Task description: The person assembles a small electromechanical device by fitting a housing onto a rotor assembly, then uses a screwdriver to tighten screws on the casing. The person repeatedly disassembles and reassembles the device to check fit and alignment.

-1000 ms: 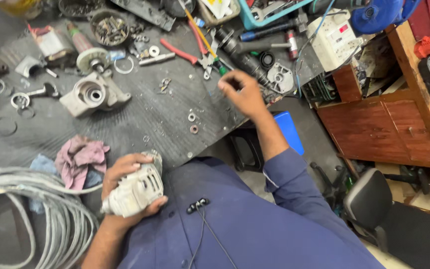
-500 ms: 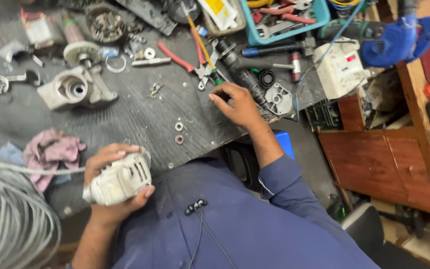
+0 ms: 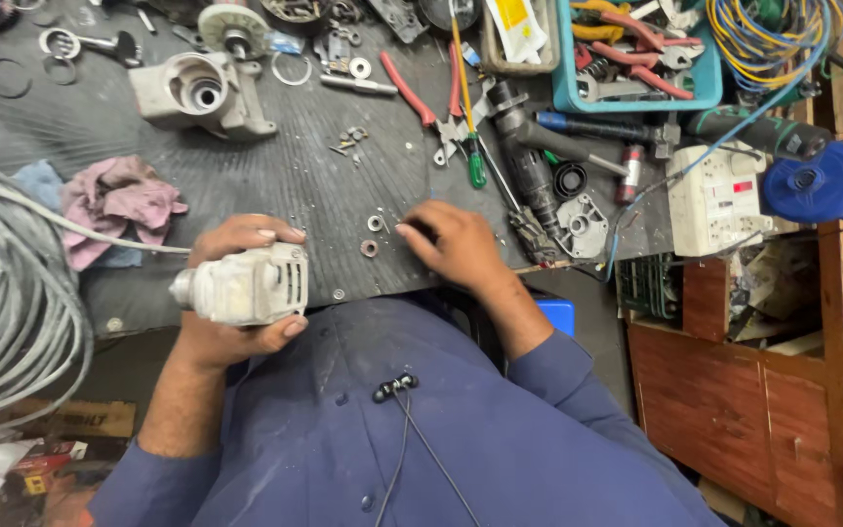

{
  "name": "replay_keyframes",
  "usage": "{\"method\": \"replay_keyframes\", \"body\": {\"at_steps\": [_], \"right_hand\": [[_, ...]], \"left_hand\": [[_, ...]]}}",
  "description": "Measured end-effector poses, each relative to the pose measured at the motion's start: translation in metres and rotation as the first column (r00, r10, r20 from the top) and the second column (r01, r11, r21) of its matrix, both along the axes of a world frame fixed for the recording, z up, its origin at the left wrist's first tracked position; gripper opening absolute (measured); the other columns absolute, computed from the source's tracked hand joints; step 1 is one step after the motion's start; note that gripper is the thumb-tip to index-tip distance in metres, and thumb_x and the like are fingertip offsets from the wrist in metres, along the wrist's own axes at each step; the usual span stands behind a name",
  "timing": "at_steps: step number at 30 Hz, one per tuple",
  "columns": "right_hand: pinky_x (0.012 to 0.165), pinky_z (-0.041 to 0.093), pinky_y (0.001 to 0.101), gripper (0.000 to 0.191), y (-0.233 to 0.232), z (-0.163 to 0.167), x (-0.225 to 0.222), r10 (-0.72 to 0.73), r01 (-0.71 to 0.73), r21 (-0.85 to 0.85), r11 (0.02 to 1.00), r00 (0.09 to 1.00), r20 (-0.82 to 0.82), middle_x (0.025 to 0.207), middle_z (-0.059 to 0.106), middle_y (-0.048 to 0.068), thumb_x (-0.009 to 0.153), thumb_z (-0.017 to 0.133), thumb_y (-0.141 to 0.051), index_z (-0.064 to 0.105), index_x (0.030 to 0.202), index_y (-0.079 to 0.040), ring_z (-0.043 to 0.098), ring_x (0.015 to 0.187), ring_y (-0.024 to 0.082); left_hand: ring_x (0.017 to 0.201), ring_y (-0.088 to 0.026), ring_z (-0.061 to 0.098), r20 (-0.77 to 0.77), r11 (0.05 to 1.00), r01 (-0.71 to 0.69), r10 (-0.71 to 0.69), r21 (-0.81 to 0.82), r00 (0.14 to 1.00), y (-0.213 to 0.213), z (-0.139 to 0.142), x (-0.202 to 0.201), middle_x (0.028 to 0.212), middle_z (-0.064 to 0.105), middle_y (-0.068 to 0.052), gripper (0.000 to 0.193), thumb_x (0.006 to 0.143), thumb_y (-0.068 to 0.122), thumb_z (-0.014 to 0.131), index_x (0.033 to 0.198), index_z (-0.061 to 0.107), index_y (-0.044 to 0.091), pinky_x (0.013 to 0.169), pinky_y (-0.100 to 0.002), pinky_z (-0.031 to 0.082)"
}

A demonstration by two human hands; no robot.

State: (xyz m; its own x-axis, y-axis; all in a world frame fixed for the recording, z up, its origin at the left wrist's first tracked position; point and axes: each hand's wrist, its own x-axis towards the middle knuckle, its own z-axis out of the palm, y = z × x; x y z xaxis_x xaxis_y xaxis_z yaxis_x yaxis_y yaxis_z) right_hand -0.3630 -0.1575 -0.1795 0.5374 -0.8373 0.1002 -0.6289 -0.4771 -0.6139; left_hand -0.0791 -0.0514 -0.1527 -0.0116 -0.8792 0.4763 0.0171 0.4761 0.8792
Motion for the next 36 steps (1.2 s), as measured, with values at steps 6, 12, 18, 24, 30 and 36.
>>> {"method": "replay_keyframes", "body": {"at_steps": [6,12,18,24,30,36], "right_hand": [[0.083,0.053,0.0472,0.038,0.005,0.01,-0.056,-0.369,0.292,-0.336,0.895,0.909,-0.194,0.105,0.061,0.016,0.088,0.081,-0.026,0.061,0.11,-0.003,0.062,0.099,0.037],[0.075,0.052,0.0487,0.063,0.025,0.009,-0.107,-0.372,0.193,-0.36,0.913,0.757,-0.537,0.104,0.06,0.019,0.073,0.086,-0.03,0.059,0.122,-0.002,0.061,0.094,0.039],[0.084,0.054,0.0501,0.051,0.022,0.001,-0.126,-0.328,0.33,-0.108,0.938,0.742,-0.584,0.107,0.065,0.023,0.08,0.078,-0.028,0.061,0.118,0.001,0.065,0.099,0.042],[0.094,0.053,0.0464,0.05,0.004,0.121,-0.142,-0.23,0.412,0.18,0.893,0.763,-0.604,0.118,0.071,0.023,0.085,0.067,-0.033,0.065,0.126,-0.004,0.068,0.108,0.037],[0.079,0.059,0.0401,0.064,0.027,0.278,-0.093,-0.24,0.294,-0.066,0.954,0.608,-0.757,0.095,0.074,0.016,0.076,0.085,-0.034,0.061,0.128,-0.003,0.076,0.088,0.03],[0.074,0.058,0.033,0.056,0.048,0.363,-0.005,0.109,-0.19,-0.074,0.979,0.793,-0.6,0.103,0.072,0.011,0.063,0.083,-0.011,0.068,0.117,-0.006,0.074,0.087,0.022]], "left_hand": [[0.119,-0.022,0.065,-0.058,0.999,0.005,-0.002,0.045,0.998,0.003,0.007,-0.007,0.132,0.057,-0.015,0.073,0.082,0.026,0.088,0.14,0.046,0.013,0.102,-0.038,0.059],[0.119,-0.023,0.066,-0.009,0.997,0.021,-0.02,0.071,1.0,0.003,0.024,-0.003,0.136,0.059,-0.016,0.072,0.076,0.014,0.091,0.135,0.051,0.01,0.101,-0.037,0.058],[0.125,-0.024,0.066,0.054,0.993,0.094,-0.098,0.07,0.994,0.0,0.04,0.003,0.137,0.062,-0.013,0.069,0.076,0.013,0.092,0.13,0.05,0.011,0.106,-0.036,0.057],[0.12,-0.022,0.069,0.117,0.995,0.07,-0.077,0.068,0.99,-0.007,0.048,0.012,0.125,0.069,-0.01,0.067,0.071,0.015,0.093,0.127,0.056,0.009,0.105,-0.037,0.056],[0.118,-0.024,0.068,0.112,0.995,0.103,-0.101,-0.008,0.988,-0.014,0.049,0.027,0.124,0.068,-0.011,0.069,0.071,0.016,0.093,0.129,0.057,0.008,0.105,-0.036,0.055],[0.118,-0.026,0.067,0.104,0.993,0.114,-0.117,0.039,0.988,-0.019,0.057,0.044,0.123,0.068,-0.011,0.061,0.073,0.019,0.089,0.125,0.062,0.006,0.104,-0.037,0.053]]}}
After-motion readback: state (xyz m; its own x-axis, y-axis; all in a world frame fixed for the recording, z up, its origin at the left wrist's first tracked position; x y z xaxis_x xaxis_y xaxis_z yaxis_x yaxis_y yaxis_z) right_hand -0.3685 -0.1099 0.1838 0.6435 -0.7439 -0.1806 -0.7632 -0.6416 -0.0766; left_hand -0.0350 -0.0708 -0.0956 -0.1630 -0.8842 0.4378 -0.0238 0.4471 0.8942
